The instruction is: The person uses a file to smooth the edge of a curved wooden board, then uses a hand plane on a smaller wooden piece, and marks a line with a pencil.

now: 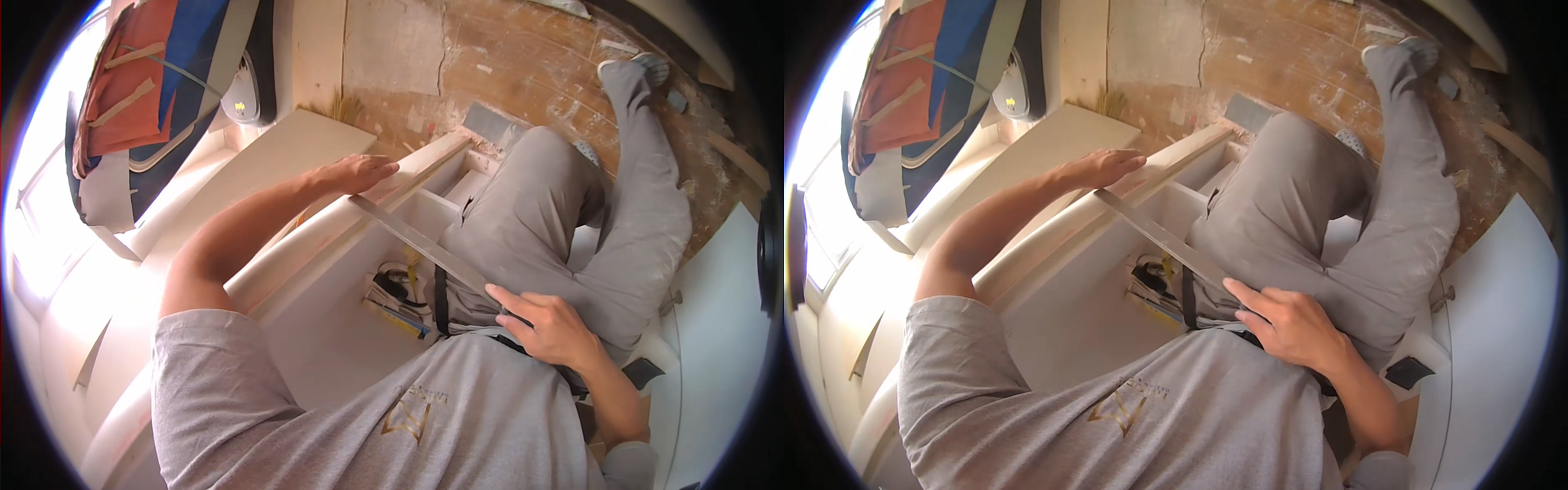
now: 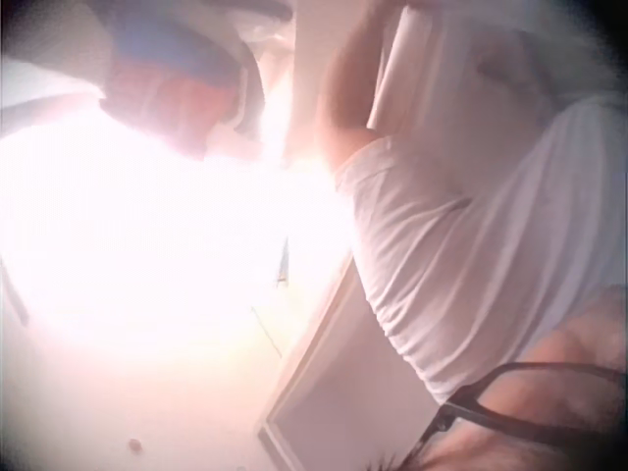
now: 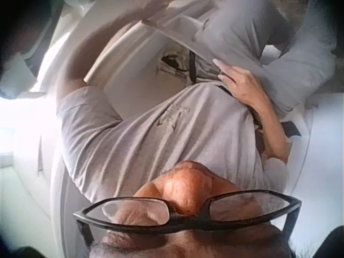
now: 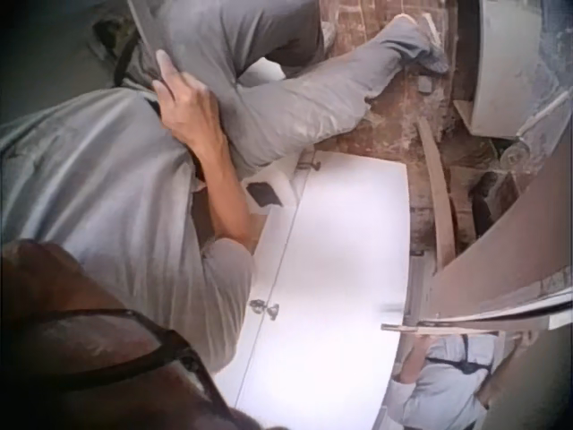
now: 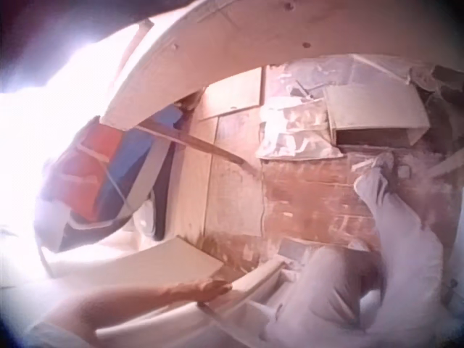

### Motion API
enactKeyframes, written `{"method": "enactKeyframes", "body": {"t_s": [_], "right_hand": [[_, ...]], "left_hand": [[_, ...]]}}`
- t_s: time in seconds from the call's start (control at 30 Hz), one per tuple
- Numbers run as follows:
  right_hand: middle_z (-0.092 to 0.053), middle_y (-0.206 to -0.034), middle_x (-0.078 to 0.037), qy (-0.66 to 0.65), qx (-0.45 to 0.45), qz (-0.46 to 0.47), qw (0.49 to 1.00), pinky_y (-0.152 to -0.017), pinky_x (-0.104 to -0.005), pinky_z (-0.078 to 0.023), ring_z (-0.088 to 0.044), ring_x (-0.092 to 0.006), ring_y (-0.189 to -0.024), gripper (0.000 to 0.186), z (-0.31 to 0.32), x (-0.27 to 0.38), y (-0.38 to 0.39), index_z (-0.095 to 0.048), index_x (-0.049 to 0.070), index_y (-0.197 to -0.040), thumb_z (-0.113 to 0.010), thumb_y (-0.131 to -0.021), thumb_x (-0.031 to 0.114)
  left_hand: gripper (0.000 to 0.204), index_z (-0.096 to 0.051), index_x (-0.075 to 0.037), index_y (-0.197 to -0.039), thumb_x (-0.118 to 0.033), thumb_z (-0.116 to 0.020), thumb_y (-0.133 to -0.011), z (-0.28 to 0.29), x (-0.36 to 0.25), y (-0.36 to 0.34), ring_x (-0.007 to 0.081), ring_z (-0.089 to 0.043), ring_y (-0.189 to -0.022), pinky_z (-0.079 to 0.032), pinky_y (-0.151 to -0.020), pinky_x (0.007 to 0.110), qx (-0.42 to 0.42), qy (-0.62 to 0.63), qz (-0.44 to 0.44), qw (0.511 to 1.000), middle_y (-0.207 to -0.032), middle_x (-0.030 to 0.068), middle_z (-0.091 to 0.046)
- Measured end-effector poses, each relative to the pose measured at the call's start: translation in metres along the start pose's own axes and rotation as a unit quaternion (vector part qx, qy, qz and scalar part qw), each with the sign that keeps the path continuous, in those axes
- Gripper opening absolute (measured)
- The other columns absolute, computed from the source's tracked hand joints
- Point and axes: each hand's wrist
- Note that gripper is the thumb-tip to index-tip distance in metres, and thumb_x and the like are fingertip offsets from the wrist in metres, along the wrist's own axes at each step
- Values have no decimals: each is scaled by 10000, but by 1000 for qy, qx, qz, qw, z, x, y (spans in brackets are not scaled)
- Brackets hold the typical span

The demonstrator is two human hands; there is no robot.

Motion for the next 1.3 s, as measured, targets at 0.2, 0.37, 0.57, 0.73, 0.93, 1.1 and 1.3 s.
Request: {"method": "enactKeyframes", "body": {"t_s": [0.2, 0.37, 0.57, 0.73, 0.93, 1.1, 1.3], "right_hand": [[-599, -751, -111, 28, 22, -20, 999, -564, -448, -514, -602, -313, -606, 571, 1, 12, -4, -652, 115, -1509, -790, -955, 135], [-588, -746, -102, 19, 43, -46, 998, -528, -430, -507, -574, -291, -569, 577, 4, 17, -24, -656, 105, -1504, -793, -943, 102], [-655, -781, -163, -42, -1, -23, 999, -598, -478, -561, -657, -374, -629, 577, -41, 17, -94, -619, 59, -1521, -757, -961, 82], [-713, -772, -230, -37, -25, -9, 999, -666, -508, -603, -729, -419, -713, 474, -65, 1, -148, -631, -14, -1445, -700, -991, 106], [-678, -801, -202, -60, -37, -40, 997, -667, -500, -577, -686, -404, -689, 494, -62, -4, -103, -653, 35, -1459, -732, -976, 103], [-590, -735, -120, -30, -6, -49, 998, -558, -452, -562, -620, -312, -569, 567, -17, 20, -21, -655, 46, -1483, -762, -926, 60], [-634, -725, -156, -14, -43, -39, 998, -555, -457, -564, -658, -342, -592, 513, -50, 24, -76, -662, 22, -1453, -719, -943, 26]], "left_hand": [[740, -603, -51, -1527, -630, -339, -1149, -11, -16, 10, 439, -602, -1375, -456, -1157, 495, 33, 70, 54, 996, -1451, 269, -661], [732, -578, -70, -1554, -632, -337, -1151, -18, -14, 11, 445, -669, -1270, -484, -1116, 507, -9, 72, 49, 996, -1293, 272, -731], [683, -586, -97, -1562, -601, -367, -1157, -5, 82, -14, 347, -742, -1074, -542, -997, 446, -86, 95, 64, 990, -1024, 183, -771], [627, -659, -59, -1452, -558, -443, -1141, 24, 104, -36, 411, -728, -1134, -538, -969, 471, -56, 44, 96, 993, -1094, 246, -771], [534, -703, -63, -1329, -508, -485, -1132, 4, 85, -50, 437, -715, -1153, -551, -973, 512, -72, -18, 106, 992, -1155, 220, -776], [395, -647, -174, -1428, -374, -546, -1103, -5, -21, 4, 501, -711, -1088, -550, -975, 576, -47, -74, 74, 993, -1115, 293, -754], [437, -622, -202, -1488, -366, -555, -1088, 2, 46, -19, 516, -719, -1040, -555, -955, 592, -136, -65, 111, 982, -1082, 309, -753]]}}
Point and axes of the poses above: each hand's wrist, its own y-axis away from the middle knuckle, its own z-axis out of the back of the hand, x = y × z
